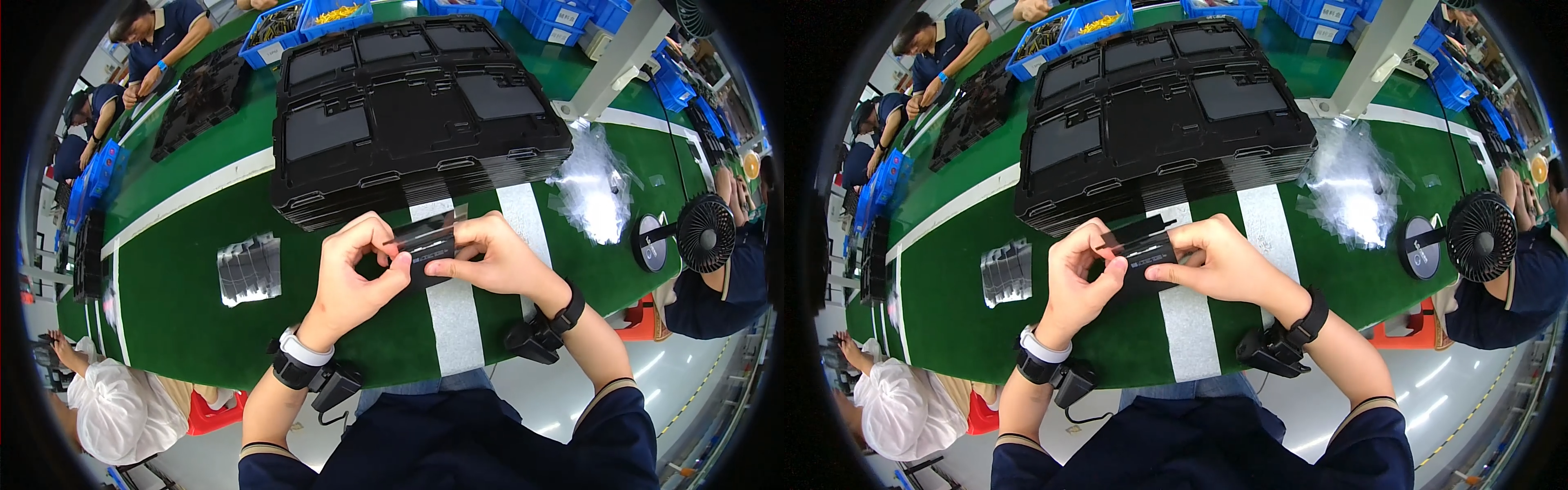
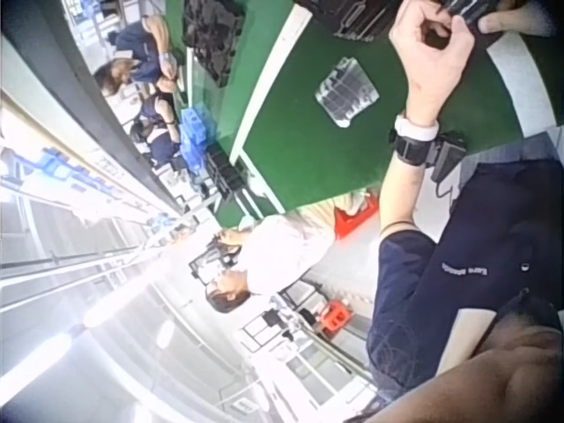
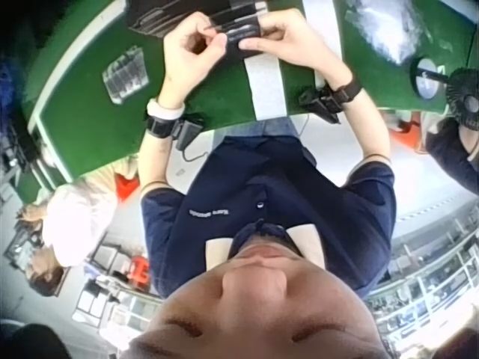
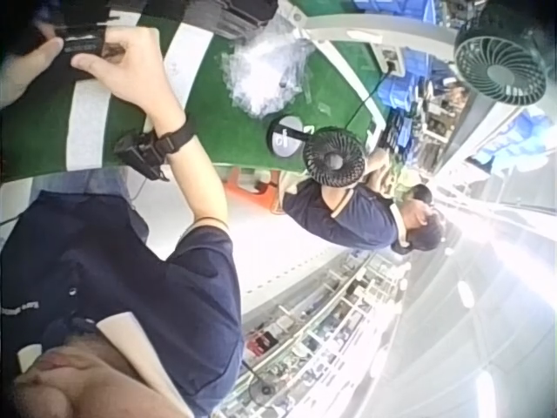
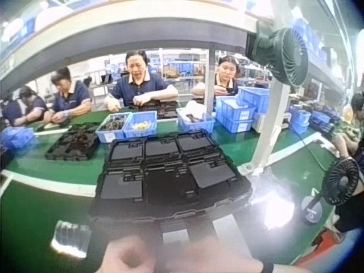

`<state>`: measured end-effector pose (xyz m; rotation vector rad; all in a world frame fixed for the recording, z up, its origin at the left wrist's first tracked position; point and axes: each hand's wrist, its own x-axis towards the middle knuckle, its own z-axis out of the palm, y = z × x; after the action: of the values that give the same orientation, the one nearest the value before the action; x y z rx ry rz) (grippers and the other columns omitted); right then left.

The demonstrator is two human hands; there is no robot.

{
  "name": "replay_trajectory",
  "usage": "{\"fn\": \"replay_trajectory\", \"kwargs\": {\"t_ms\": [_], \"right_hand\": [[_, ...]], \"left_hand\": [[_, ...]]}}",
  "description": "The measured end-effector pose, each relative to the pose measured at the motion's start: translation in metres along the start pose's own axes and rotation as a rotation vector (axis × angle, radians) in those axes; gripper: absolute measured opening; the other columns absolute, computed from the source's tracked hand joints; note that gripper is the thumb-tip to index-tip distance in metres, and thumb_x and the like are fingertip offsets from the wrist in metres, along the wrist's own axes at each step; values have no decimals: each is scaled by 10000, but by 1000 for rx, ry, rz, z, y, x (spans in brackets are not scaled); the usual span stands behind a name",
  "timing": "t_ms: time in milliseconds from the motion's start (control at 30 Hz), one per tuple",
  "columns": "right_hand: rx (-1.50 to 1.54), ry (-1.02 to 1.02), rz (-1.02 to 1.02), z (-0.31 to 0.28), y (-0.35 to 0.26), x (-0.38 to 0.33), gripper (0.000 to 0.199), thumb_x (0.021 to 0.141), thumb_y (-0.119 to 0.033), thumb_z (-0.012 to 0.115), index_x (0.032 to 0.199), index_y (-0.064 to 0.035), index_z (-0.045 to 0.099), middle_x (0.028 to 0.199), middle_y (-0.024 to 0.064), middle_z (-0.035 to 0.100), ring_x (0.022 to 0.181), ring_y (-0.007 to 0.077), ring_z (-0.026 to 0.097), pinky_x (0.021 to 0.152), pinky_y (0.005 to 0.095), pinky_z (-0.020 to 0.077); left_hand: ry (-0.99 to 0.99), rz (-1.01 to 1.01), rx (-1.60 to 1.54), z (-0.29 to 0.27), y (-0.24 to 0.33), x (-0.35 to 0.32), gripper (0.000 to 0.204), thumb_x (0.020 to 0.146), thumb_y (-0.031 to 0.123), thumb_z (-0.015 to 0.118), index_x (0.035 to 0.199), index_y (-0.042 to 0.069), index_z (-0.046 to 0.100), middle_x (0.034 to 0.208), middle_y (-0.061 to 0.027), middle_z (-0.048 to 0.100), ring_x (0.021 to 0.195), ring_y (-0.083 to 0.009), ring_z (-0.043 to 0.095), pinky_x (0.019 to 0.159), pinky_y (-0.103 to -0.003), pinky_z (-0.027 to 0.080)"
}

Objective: Apply adhesive strips to small black plastic electronics housings on a factory assembly line.

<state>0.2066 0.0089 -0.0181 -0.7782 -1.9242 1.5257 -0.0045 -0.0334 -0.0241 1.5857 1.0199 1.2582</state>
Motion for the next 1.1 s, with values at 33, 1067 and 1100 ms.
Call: {"fn": "replay_trajectory", "kwargs": {"t_ms": [33, 1067, 1100], "right_hand": [[-25, -13, 32, 0, 0, 0, 190, 821, -75, 741, 961, 41, 684, 845, 70, 701, 740, 62, 623, 630, 236, 561], [72, 232, -83, 1, -4, 3, 355, 816, -42, 709, 1134, -3, 557, 895, 66, 635, 743, 97, 609, 590, 211, 491], [152, 255, -114, 1, -4, 3, 421, 831, -8, 689, 1231, 7, 559, 978, 80, 649, 812, 100, 628, 615, 206, 516]], "left_hand": [[-9, 4, -22, 1, 0, 0, 113, 790, -14, 692, 780, 9, 582, 811, -30, 575, 689, -69, 509, 645, -212, 443], [199, -87, 19, 3, 6, 4, 111, 889, 105, 674, 931, 8, 639, 807, -1, 642, 726, -36, 551, 647, -191, 438], [183, -93, 3, 3, 6, 4, 110, 891, 108, 672, 926, 9, 638, 806, -1, 642, 724, -36, 551, 649, -194, 440]]}}
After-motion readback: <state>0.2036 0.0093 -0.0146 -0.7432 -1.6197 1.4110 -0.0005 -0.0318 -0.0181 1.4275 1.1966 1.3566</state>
